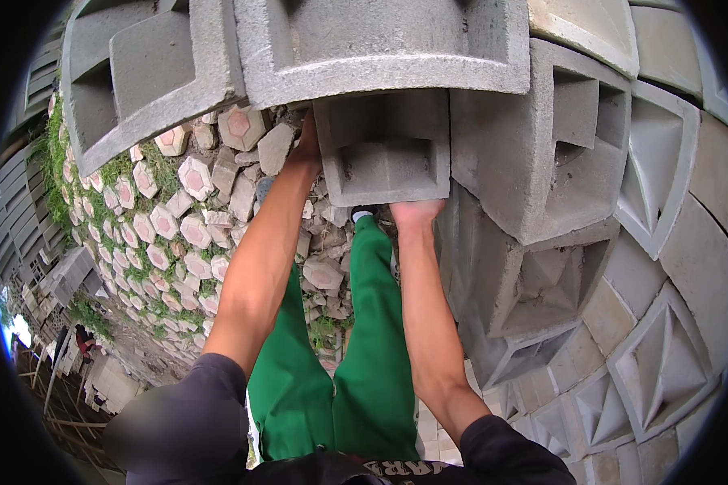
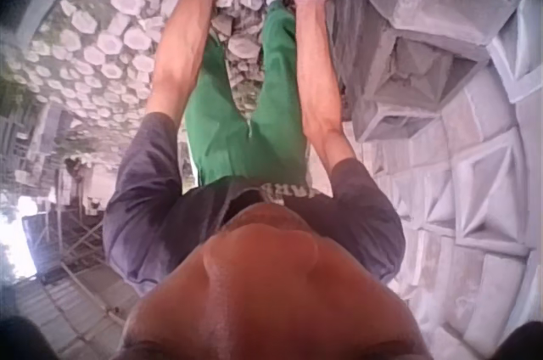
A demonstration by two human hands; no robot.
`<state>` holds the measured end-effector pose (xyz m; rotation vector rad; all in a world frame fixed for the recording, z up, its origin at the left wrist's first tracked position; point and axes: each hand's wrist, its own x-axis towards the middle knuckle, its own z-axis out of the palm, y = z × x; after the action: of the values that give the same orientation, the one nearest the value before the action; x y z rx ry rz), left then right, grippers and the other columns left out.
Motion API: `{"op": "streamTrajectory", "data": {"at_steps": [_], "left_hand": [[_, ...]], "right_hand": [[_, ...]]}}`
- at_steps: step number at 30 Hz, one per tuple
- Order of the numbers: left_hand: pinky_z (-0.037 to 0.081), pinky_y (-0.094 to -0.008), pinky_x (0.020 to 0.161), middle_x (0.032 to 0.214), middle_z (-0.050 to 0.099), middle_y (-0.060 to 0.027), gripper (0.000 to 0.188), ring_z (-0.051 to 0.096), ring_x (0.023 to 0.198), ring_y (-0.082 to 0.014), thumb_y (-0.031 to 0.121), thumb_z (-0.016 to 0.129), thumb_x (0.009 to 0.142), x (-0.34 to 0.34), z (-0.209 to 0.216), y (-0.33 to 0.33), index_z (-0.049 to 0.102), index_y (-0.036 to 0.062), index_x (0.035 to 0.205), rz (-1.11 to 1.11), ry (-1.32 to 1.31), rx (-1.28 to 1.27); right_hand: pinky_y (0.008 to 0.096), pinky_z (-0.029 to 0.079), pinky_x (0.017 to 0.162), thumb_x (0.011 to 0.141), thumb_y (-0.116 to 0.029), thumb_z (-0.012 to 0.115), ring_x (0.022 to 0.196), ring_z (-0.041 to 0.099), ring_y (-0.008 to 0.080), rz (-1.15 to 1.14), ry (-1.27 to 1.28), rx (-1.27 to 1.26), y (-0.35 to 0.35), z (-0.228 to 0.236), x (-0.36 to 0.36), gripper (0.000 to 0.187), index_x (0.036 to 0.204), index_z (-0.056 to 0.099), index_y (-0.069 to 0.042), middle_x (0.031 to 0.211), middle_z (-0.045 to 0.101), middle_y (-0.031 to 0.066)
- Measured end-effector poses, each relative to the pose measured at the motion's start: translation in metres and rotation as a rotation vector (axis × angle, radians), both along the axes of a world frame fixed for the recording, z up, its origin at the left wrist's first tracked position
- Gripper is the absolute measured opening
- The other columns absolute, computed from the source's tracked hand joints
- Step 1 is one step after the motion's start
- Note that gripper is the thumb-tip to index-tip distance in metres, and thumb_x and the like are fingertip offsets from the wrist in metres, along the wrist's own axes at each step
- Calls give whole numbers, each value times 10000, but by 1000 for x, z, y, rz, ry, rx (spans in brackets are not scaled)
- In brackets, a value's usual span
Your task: The person repeatedly picks up hollow concrete blocks from a pile and carries them to a stack, placing them on top. The person walks back and forth across a paved area to repeat the process.
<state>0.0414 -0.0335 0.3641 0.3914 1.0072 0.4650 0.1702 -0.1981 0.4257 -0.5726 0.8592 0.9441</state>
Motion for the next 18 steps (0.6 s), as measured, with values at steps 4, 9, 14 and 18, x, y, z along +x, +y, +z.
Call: {"op": "streamTrajectory", "data": {"at_steps": [4,9,14,18], "left_hand": [[424,-331,922,1215,536,-71,518,511,1078,-167,438,365,965,1,48,-32,456,43,1287,15,106,-18],[317,-382,1031,1343,468,-117,693,461,1179,-236,573,310,931,-56,43,-104,400,33,1358,-103,302,-203],[455,-386,844,967,680,-153,550,629,971,-297,510,444,894,-146,17,-232,647,10,1001,-530,655,-135],[463,-436,809,880,656,-212,453,618,882,-370,452,498,852,-200,46,-295,663,30,861,-874,783,-153]], "right_hand": [[475,284,1076,926,-416,350,1268,388,302,126,-60,-68,1,9,-14,510,1325,438,-112,1359,450,89],[453,279,1067,949,-508,330,1275,400,288,793,-52,-327,-49,-3,-67,639,1420,266,-81,1386,426,134],[431,413,943,932,-446,461,1110,549,296,1755,-257,-454,-119,16,-132,559,1280,458,-8,1214,572,173],[403,447,900,904,-392,502,1007,603,327,2572,-970,-119,-156,12,-153,477,1193,541,-15,1097,632,175]]}}
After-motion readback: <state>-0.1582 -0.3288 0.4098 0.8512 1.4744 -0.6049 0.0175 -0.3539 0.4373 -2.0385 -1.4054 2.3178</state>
